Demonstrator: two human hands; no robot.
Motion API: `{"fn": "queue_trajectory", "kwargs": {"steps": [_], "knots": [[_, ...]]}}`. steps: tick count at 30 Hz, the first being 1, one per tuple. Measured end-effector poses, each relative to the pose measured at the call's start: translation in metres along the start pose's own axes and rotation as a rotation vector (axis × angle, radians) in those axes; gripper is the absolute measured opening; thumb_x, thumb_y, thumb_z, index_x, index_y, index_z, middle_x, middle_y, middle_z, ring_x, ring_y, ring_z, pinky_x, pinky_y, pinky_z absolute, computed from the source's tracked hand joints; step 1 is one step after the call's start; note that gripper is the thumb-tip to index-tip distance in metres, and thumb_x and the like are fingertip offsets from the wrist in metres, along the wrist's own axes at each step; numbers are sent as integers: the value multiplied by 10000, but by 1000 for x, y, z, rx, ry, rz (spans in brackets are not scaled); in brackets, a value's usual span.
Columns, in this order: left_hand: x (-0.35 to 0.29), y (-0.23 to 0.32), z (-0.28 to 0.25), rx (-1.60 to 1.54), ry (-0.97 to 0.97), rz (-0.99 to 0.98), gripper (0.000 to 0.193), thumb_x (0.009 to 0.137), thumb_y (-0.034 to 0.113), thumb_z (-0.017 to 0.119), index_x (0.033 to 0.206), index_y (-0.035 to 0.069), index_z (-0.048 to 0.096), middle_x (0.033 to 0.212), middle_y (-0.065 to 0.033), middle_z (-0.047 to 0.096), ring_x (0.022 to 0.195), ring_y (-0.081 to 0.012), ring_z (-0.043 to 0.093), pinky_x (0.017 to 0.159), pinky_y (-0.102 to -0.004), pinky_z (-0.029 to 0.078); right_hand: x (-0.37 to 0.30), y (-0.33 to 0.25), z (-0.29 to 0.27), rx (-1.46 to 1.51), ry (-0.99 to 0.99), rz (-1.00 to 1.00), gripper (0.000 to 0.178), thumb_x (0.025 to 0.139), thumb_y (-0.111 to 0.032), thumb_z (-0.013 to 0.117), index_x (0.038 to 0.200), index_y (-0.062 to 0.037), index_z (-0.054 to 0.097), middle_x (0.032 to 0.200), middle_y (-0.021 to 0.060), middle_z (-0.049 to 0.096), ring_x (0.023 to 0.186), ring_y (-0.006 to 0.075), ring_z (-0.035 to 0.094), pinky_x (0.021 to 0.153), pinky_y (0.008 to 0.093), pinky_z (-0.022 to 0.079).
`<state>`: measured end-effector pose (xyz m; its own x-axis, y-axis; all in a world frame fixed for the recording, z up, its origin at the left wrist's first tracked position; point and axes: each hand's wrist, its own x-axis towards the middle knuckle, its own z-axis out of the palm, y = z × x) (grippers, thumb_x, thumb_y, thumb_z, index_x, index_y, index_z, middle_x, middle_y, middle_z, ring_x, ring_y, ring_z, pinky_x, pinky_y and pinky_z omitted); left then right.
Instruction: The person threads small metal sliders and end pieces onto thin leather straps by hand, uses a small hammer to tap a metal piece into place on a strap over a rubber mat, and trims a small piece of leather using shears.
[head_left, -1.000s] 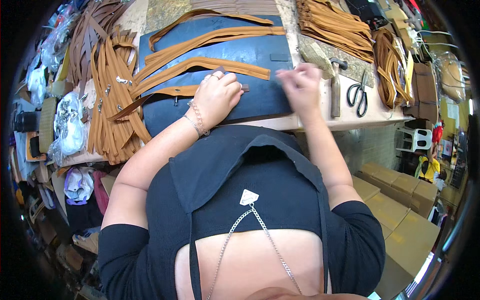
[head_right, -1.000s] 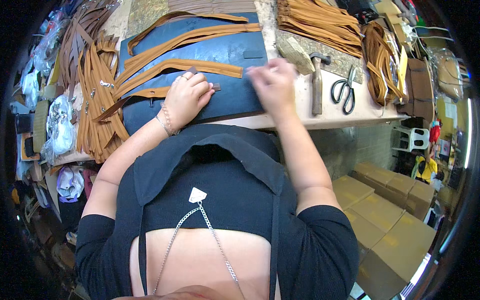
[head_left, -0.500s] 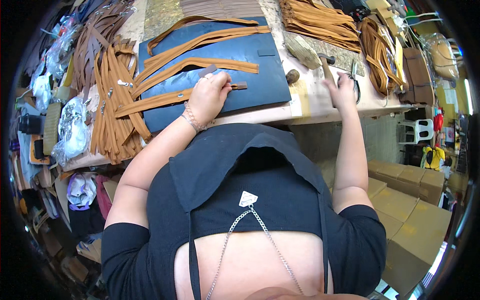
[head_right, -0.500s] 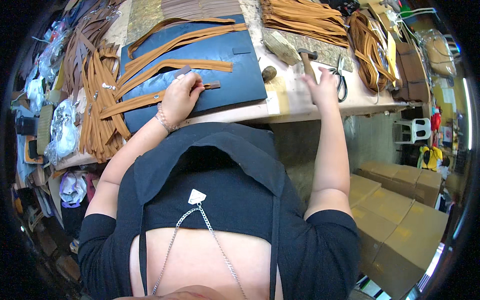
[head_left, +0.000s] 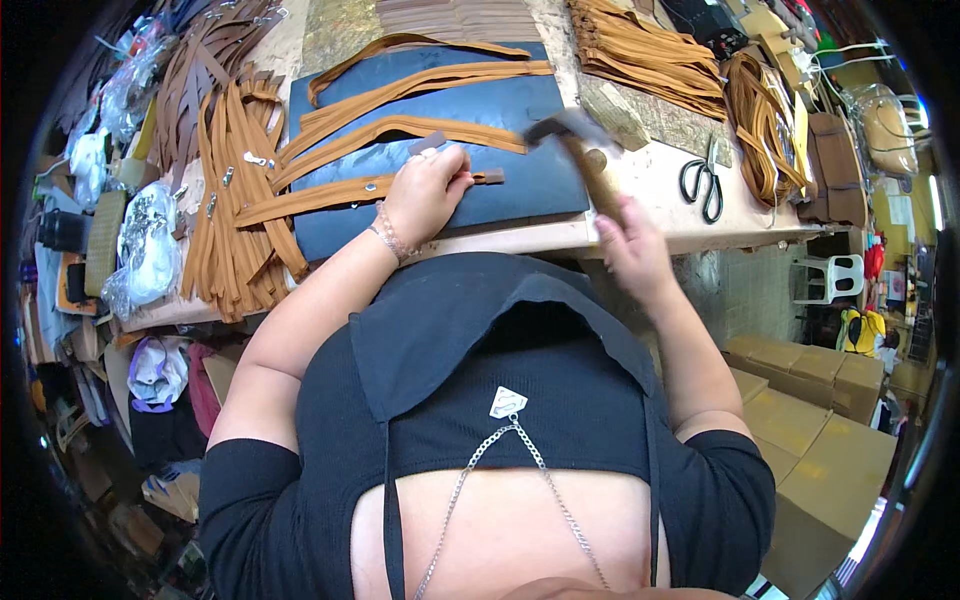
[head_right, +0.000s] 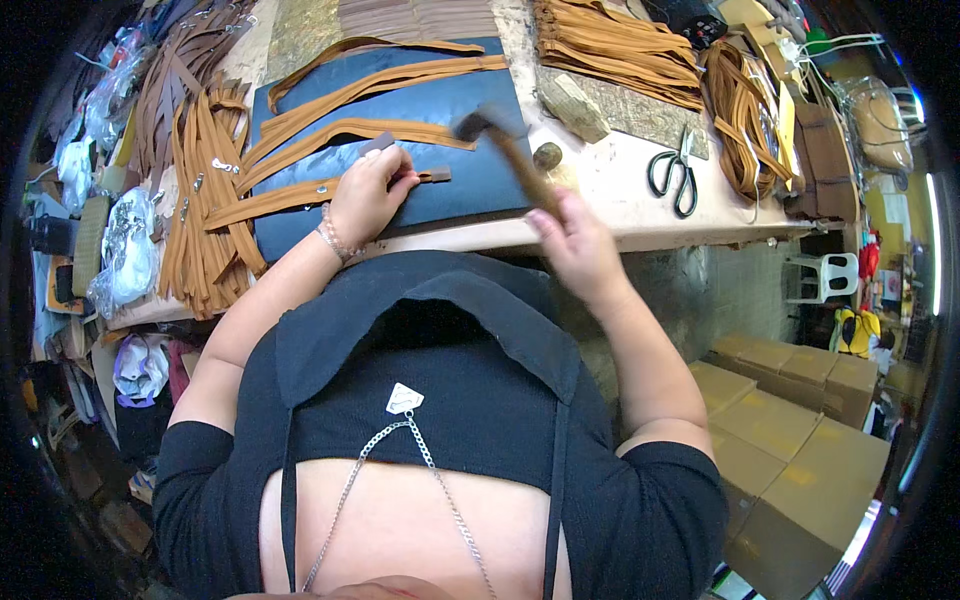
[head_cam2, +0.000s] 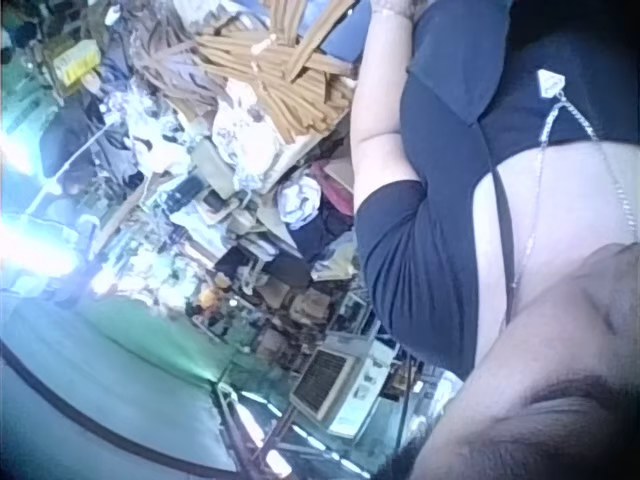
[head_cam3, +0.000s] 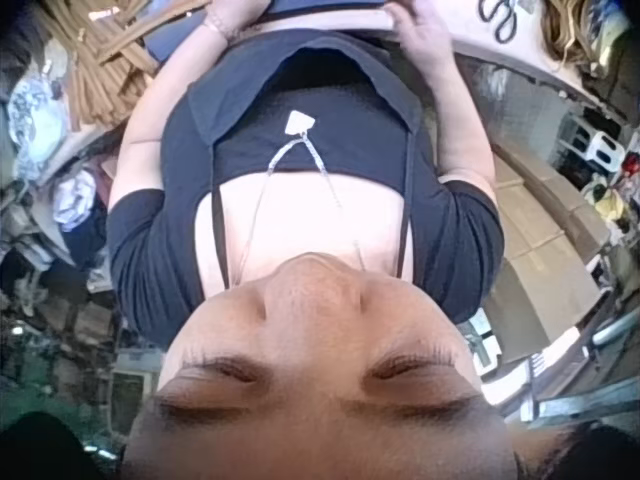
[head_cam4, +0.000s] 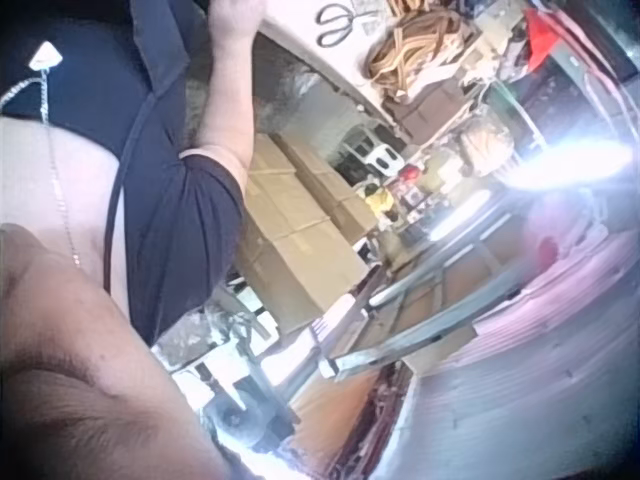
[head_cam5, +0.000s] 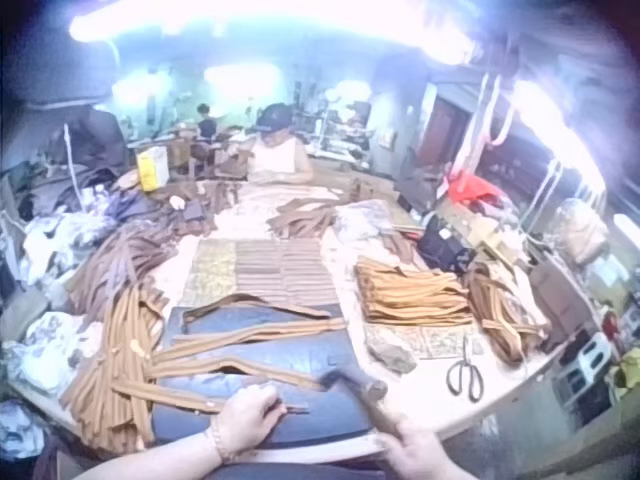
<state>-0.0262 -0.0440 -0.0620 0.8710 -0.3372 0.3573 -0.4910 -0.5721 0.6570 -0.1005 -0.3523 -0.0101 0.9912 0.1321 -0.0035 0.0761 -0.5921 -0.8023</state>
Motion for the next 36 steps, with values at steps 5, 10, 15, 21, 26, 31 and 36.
{"fn": "queue_trajectory", "kwargs": {"steps": [5, 10, 15, 21, 26, 31, 36], "knots": [[-1, 1, -1, 16, 1, -26, 162, 861, 113, 717, 899, 49, 573, 815, -104, 629, 825, -309, 611, 741, -414, 489, -9, -26, 24, -72, 71, -269, 414, 957, -223, 651, 1293, -16, 529, 1027, 234, 677, 932, 418, 677, 818, 411, 542], [0, 1, -2, 62, 0, -16, 171, 856, 112, 721, 892, 53, 565, 807, -108, 626, 815, -312, 611, 742, -415, 488, 3, -19, 28, -275, -223, 29, 397, 965, -265, 643, 1269, -36, 527, 1023, 252, 669, 948, 437, 671, 824, 459, 532], [0, 4, -2, 10, 12, 7, 175, 851, 109, 725, 885, 55, 561, 798, -109, 622, 809, -313, 614, 735, -416, 489, -4, -6, 41, -190, -56, -62, 427, 974, -296, 635, 1286, -34, 508, 1005, 243, 677, 946, 426, 668, 828, 443, 526], [1, 1, -3, 26, 2, -30, 164, 850, 100, 722, 872, 54, 566, 798, -107, 622, 808, -313, 615, 733, -412, 489, 14, -43, 16, 9, -85, -5, 404, 975, -262, 641, 1260, 3, 530, 1029, 227, 663, 961, 368, 668, 826, 395, 515], [2, 0, -5, 39, 2, -25, 159, 850, 106, 725, 875, 59, 575, 796, -106, 622, 800, -316, 614, 722, -417, 491, 8, -17, 32, -159, -14, -162, 382, 964, -260, 646, 1244, -27, 531, 982, 241, 664, 916, 409, 667, 816, 419, 528], [1, -6, 0, 63, 16, -23, 150, 842, 142, 729, 868, 76, 596, 778, -129, 613, 798, -333, 612, 718, -428, 494, 8, -39, 25, -184, -96, -4, 385, 962, -286, 638, 1239, -36, 545, 967, 254, 682, 910, 444, 668, 796, 464, 531], [2, 3, -12, -32, -130, -58, 229, 821, 174, 759, 972, 80, 613, 874, -96, 628, 898, -304, 613, 802, -406, 499, 8, -13, 30, -217, -110, -24, 379, 949, -273, 665, 1232, -43, 559, 934, 241, 685, 889, 431, 676, 768, 442, 535]]}}
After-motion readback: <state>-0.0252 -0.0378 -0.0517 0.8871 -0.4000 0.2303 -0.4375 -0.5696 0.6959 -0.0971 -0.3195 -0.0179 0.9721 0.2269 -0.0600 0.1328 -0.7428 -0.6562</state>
